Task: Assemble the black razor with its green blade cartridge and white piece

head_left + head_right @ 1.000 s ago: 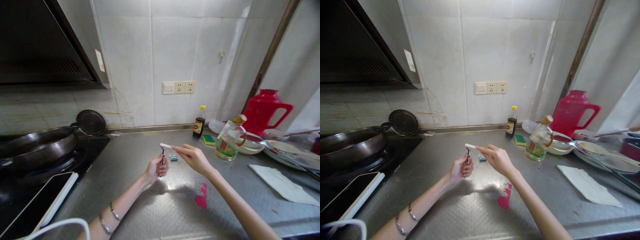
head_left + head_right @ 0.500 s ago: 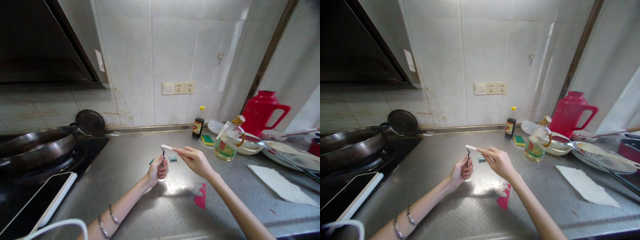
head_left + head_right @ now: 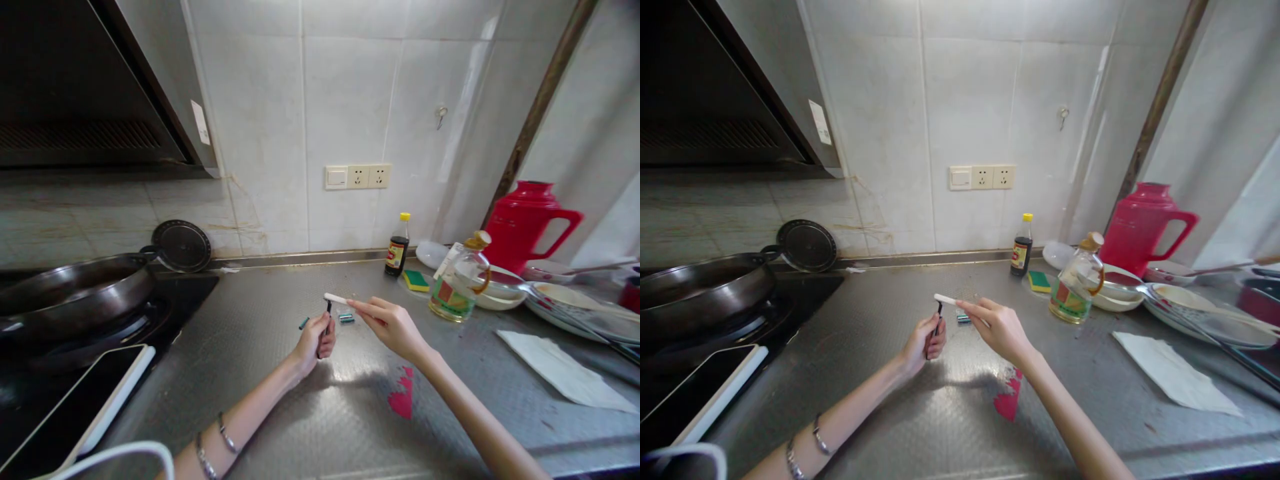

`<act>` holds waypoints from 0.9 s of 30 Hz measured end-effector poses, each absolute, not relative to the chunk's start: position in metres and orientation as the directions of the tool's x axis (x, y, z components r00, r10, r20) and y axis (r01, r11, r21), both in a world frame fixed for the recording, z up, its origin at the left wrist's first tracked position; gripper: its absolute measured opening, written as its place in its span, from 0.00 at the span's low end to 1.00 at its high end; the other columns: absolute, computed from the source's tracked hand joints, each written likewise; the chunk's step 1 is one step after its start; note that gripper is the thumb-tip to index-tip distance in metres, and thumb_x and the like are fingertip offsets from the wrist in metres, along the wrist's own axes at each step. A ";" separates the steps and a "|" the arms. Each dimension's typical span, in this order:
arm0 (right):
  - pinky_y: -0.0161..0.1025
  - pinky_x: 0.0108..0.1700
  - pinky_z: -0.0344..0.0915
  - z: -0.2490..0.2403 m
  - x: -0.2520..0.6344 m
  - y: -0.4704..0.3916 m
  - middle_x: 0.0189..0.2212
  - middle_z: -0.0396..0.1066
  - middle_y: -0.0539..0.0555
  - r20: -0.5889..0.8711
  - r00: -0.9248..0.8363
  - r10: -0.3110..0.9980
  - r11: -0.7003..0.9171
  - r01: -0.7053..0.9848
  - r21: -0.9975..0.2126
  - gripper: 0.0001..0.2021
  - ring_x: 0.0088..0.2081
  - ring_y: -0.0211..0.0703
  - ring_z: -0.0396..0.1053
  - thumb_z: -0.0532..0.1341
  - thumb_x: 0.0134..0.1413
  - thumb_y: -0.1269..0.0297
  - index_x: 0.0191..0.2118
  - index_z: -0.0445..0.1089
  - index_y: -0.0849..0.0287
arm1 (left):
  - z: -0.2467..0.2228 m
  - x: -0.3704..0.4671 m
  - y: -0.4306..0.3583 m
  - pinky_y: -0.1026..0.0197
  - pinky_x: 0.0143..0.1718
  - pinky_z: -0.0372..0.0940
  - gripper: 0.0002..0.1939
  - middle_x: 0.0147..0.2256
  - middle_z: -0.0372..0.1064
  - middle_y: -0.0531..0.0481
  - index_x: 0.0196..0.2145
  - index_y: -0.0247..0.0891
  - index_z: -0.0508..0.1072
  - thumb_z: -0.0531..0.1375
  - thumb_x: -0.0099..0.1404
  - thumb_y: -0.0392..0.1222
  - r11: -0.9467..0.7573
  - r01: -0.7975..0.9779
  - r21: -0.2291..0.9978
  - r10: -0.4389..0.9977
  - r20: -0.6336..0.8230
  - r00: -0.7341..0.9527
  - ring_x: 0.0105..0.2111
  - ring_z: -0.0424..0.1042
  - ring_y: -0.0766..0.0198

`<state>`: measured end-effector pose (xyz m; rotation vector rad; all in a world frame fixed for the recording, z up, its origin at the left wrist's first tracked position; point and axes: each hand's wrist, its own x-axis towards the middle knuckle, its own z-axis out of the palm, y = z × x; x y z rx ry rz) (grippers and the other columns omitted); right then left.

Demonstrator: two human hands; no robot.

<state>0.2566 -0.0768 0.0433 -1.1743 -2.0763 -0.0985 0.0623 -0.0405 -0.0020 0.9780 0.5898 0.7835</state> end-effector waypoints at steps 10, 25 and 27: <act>0.28 0.28 0.56 0.045 0.252 -0.077 0.24 0.65 0.51 0.633 -0.322 0.704 0.578 0.777 -0.249 0.17 0.24 0.32 0.62 0.50 0.60 0.61 0.51 0.67 0.53 | -0.002 0.062 -0.039 0.70 0.12 0.34 0.20 0.14 0.43 0.62 0.24 0.38 0.56 0.54 0.57 0.59 0.313 -0.283 0.907 0.819 -0.107 0.564 0.11 0.41 0.77; 0.29 0.25 0.54 0.043 0.252 -0.075 0.21 0.63 0.50 0.634 -0.266 0.726 0.545 0.784 -0.296 0.17 0.21 0.33 0.58 0.49 0.60 0.59 0.50 0.69 0.55 | -0.005 0.062 -0.037 0.71 0.12 0.36 0.20 0.14 0.44 0.63 0.25 0.38 0.57 0.54 0.56 0.59 0.272 -0.238 0.932 0.862 -0.127 0.490 0.11 0.42 0.77; 0.29 0.26 0.54 0.043 0.250 -0.075 0.21 0.64 0.50 0.620 -0.289 0.730 0.557 0.777 -0.294 0.17 0.21 0.33 0.59 0.50 0.60 0.59 0.49 0.70 0.54 | -0.005 0.062 -0.037 0.71 0.12 0.36 0.20 0.14 0.44 0.63 0.25 0.39 0.57 0.54 0.56 0.59 0.269 -0.234 0.934 0.865 -0.128 0.484 0.11 0.42 0.77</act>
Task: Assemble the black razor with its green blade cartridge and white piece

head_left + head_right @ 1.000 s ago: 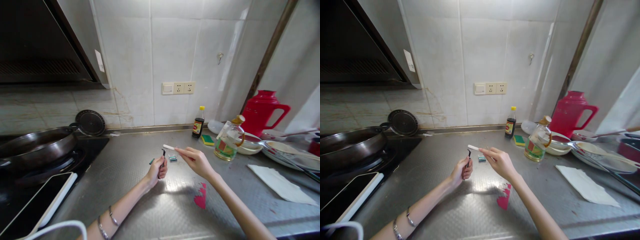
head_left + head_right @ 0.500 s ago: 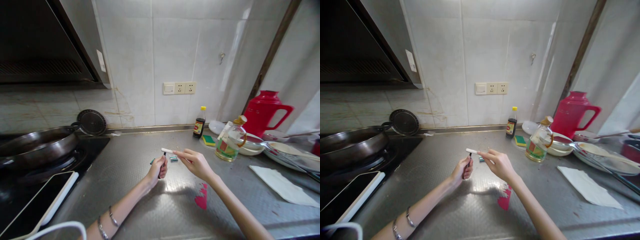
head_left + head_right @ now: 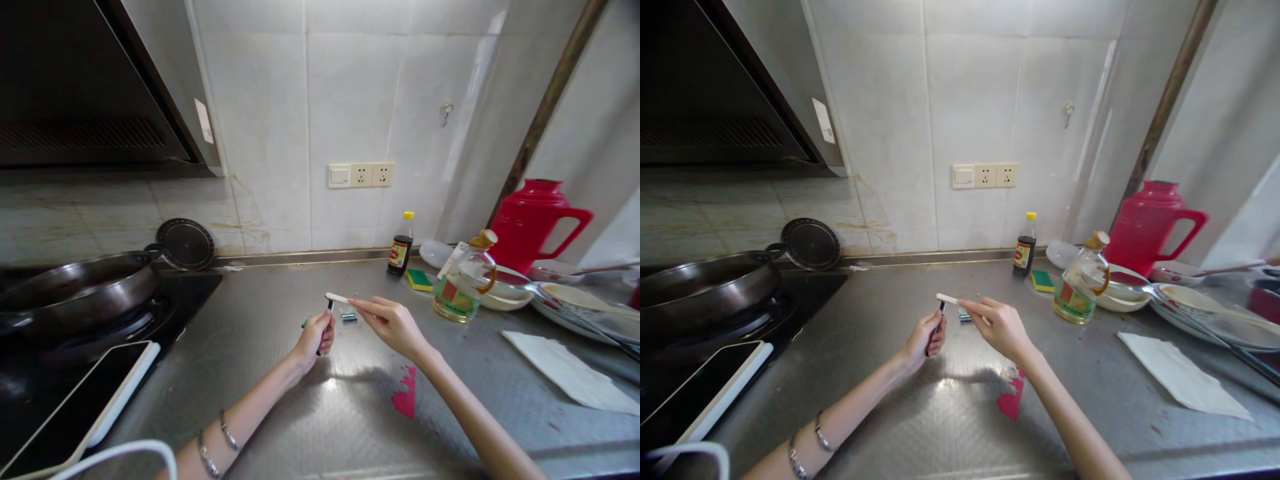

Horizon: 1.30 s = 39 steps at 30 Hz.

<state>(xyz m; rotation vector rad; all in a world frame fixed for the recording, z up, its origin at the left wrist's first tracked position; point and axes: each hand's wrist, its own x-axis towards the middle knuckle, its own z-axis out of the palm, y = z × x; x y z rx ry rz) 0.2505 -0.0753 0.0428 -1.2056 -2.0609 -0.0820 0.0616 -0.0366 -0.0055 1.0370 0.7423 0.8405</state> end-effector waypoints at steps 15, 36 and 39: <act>0.29 0.25 0.54 0.052 0.265 -0.067 0.20 0.60 0.49 0.629 -0.259 0.733 0.528 0.800 -0.286 0.17 0.21 0.33 0.57 0.51 0.59 0.59 0.49 0.70 0.53 | -0.014 0.051 -0.018 0.69 0.15 0.49 0.17 0.16 0.61 0.55 0.29 0.32 0.74 0.60 0.53 0.51 -0.209 0.036 0.977 0.975 0.205 0.091 0.15 0.56 0.72; 0.30 0.25 0.54 0.043 0.257 -0.067 0.21 0.64 0.50 0.585 -0.300 0.753 0.578 0.727 -0.371 0.17 0.21 0.33 0.59 0.51 0.59 0.58 0.49 0.70 0.53 | -0.004 0.052 -0.025 0.68 0.20 0.50 0.15 0.16 0.60 0.56 0.30 0.33 0.77 0.62 0.51 0.49 -0.265 0.004 0.964 0.962 0.264 0.073 0.17 0.55 0.72; 0.30 0.24 0.53 0.042 0.255 -0.068 0.21 0.64 0.50 0.581 -0.318 0.749 0.602 0.693 -0.396 0.17 0.21 0.33 0.59 0.51 0.59 0.58 0.48 0.70 0.55 | -0.003 0.052 -0.024 0.68 0.19 0.50 0.14 0.15 0.59 0.56 0.29 0.33 0.76 0.62 0.51 0.48 -0.236 -0.001 0.972 0.969 0.235 0.078 0.16 0.55 0.72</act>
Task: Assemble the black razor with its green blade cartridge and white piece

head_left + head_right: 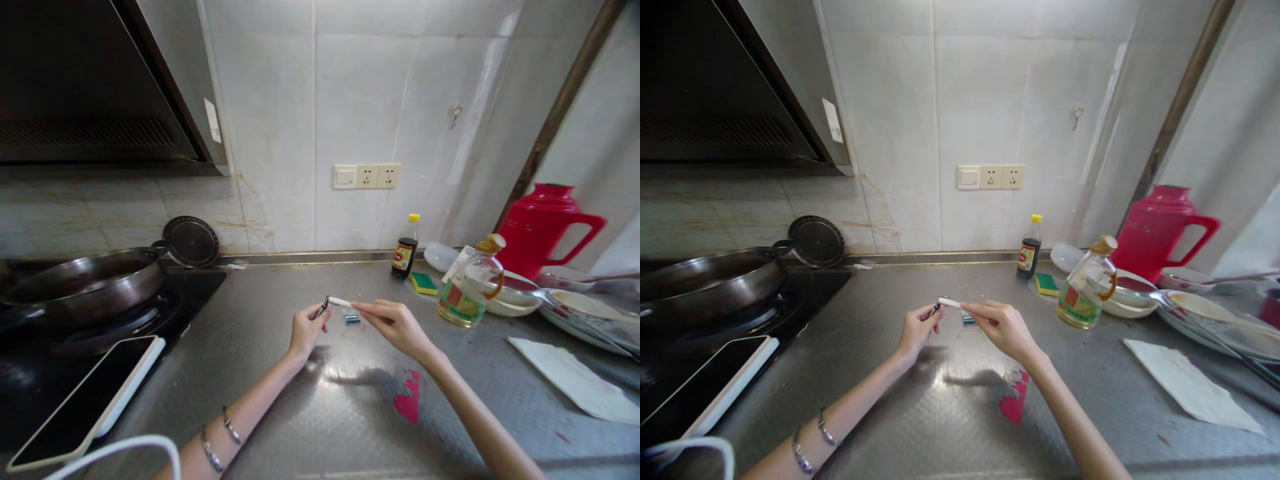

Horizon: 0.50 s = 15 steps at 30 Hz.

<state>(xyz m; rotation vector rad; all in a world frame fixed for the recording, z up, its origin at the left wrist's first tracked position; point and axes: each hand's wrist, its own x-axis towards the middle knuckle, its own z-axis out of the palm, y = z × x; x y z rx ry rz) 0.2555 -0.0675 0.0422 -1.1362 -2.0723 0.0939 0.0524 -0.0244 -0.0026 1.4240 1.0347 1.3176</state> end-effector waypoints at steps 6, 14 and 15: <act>0.31 0.23 0.52 0.037 0.251 -0.072 0.19 0.62 0.50 0.578 -0.248 0.778 0.565 0.677 -0.471 0.18 0.21 0.34 0.57 0.51 0.59 0.57 0.48 0.71 0.57 | -0.004 0.052 -0.023 0.67 0.24 0.55 0.12 0.24 0.70 0.50 0.29 0.33 0.75 0.62 0.52 0.45 -0.218 -0.051 0.975 0.965 0.223 0.140 0.22 0.67 0.67; 0.31 0.23 0.52 0.037 0.244 -0.096 0.21 0.63 0.50 0.587 -0.145 0.797 0.518 0.664 -0.539 0.18 0.21 0.35 0.56 0.52 0.58 0.59 0.49 0.69 0.57 | -0.006 0.049 -0.018 0.62 0.41 0.60 0.10 0.33 0.72 0.46 0.31 0.34 0.73 0.60 0.56 0.44 -0.330 -0.100 0.939 0.909 0.345 0.233 0.37 0.69 0.61; 0.31 0.23 0.53 0.036 0.243 -0.099 0.22 0.64 0.51 0.586 -0.098 0.804 0.488 0.671 -0.558 0.18 0.21 0.35 0.56 0.52 0.58 0.59 0.50 0.68 0.58 | -0.004 0.048 -0.019 0.62 0.42 0.59 0.10 0.35 0.72 0.46 0.32 0.35 0.72 0.59 0.57 0.45 -0.354 -0.085 0.931 0.895 0.364 0.258 0.38 0.68 0.61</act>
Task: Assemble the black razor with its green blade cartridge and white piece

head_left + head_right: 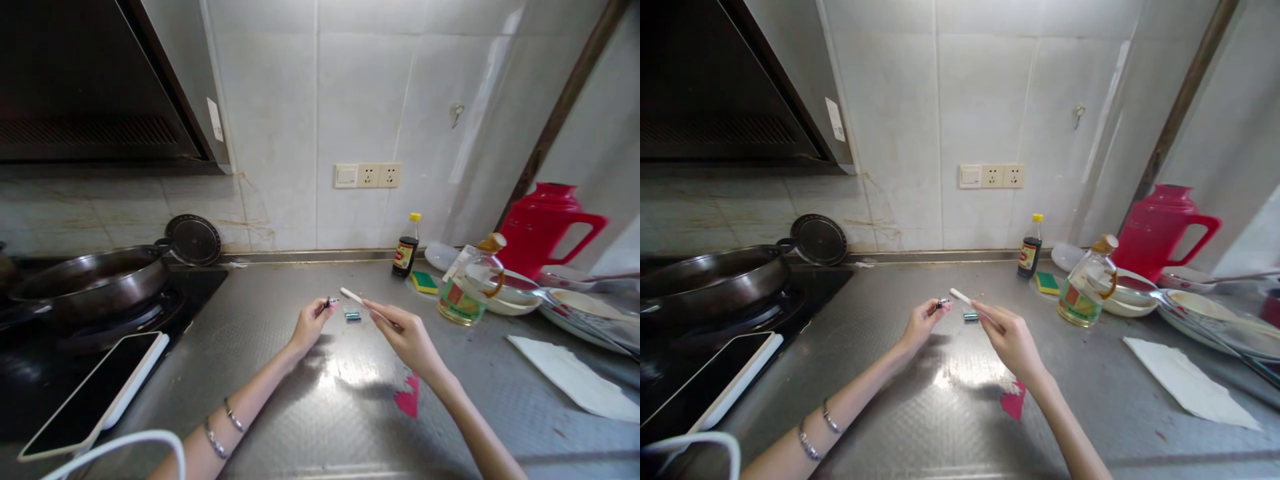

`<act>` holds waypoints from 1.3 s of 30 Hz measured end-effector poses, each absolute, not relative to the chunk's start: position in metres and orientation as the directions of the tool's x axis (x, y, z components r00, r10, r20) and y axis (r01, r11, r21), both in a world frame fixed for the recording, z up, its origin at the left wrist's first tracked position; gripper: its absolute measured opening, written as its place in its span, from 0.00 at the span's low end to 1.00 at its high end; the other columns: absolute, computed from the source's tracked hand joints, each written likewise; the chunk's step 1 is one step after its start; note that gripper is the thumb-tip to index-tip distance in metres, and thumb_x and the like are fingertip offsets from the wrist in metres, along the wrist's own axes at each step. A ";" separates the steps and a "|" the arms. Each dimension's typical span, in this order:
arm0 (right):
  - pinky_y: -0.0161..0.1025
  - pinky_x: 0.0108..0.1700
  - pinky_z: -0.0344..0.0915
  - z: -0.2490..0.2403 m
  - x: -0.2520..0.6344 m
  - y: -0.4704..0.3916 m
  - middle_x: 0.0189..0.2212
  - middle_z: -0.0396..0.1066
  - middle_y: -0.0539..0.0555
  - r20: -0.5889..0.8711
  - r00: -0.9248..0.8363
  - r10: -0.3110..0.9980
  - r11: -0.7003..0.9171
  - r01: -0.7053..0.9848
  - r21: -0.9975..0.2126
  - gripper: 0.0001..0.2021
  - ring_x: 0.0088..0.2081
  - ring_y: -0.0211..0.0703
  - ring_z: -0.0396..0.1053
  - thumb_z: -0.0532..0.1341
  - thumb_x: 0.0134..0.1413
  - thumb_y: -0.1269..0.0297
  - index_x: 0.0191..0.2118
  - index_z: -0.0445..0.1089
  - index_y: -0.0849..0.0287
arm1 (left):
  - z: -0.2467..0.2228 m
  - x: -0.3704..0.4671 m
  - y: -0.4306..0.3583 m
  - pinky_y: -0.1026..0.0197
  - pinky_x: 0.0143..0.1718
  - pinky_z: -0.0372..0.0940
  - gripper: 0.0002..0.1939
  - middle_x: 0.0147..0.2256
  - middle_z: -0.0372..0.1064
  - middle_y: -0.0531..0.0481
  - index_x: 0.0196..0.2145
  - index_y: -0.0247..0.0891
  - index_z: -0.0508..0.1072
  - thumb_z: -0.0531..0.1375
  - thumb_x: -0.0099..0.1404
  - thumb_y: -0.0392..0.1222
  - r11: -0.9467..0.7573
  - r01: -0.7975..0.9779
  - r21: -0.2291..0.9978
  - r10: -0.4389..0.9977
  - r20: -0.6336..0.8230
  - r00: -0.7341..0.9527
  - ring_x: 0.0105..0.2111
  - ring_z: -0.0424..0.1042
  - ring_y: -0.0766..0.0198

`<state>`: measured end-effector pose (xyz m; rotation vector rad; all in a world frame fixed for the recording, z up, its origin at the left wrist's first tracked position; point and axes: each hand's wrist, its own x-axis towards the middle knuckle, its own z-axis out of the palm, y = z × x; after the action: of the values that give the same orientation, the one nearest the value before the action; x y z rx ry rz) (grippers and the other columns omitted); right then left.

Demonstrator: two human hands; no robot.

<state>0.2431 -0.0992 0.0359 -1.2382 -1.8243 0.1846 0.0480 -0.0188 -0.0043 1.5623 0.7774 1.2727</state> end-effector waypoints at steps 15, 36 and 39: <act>0.32 0.27 0.63 -0.011 0.183 -0.154 0.29 0.69 0.54 0.512 0.128 0.849 0.391 0.498 -0.774 0.21 0.28 0.38 0.66 0.51 0.58 0.63 0.56 0.61 0.59 | -0.012 0.037 -0.009 0.51 0.57 0.50 0.12 0.51 0.66 0.45 0.41 0.38 0.72 0.54 0.61 0.38 -0.562 0.040 0.826 0.753 0.491 0.438 0.56 0.58 0.58; 0.32 0.30 0.62 0.006 0.179 -0.138 0.26 0.65 0.53 0.616 0.071 0.784 0.425 0.663 -0.617 0.21 0.26 0.37 0.64 0.46 0.60 0.68 0.58 0.58 0.61 | -0.012 0.029 0.004 0.68 0.33 0.60 0.14 0.30 0.58 0.52 0.44 0.41 0.73 0.57 0.60 0.41 -0.608 0.138 0.782 0.762 0.525 0.380 0.30 0.62 0.70; 0.31 0.28 0.62 0.008 0.178 -0.139 0.24 0.63 0.52 0.605 0.051 0.794 0.418 0.678 -0.605 0.21 0.25 0.37 0.63 0.46 0.59 0.69 0.58 0.58 0.61 | -0.015 0.029 0.005 0.66 0.37 0.61 0.15 0.30 0.58 0.52 0.46 0.42 0.72 0.57 0.60 0.39 -0.626 0.144 0.766 0.747 0.537 0.392 0.32 0.63 0.68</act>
<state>0.1778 -0.1393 0.0082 -1.3040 -1.6690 0.1448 0.0295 0.0053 -0.0149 2.0221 0.7599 1.2329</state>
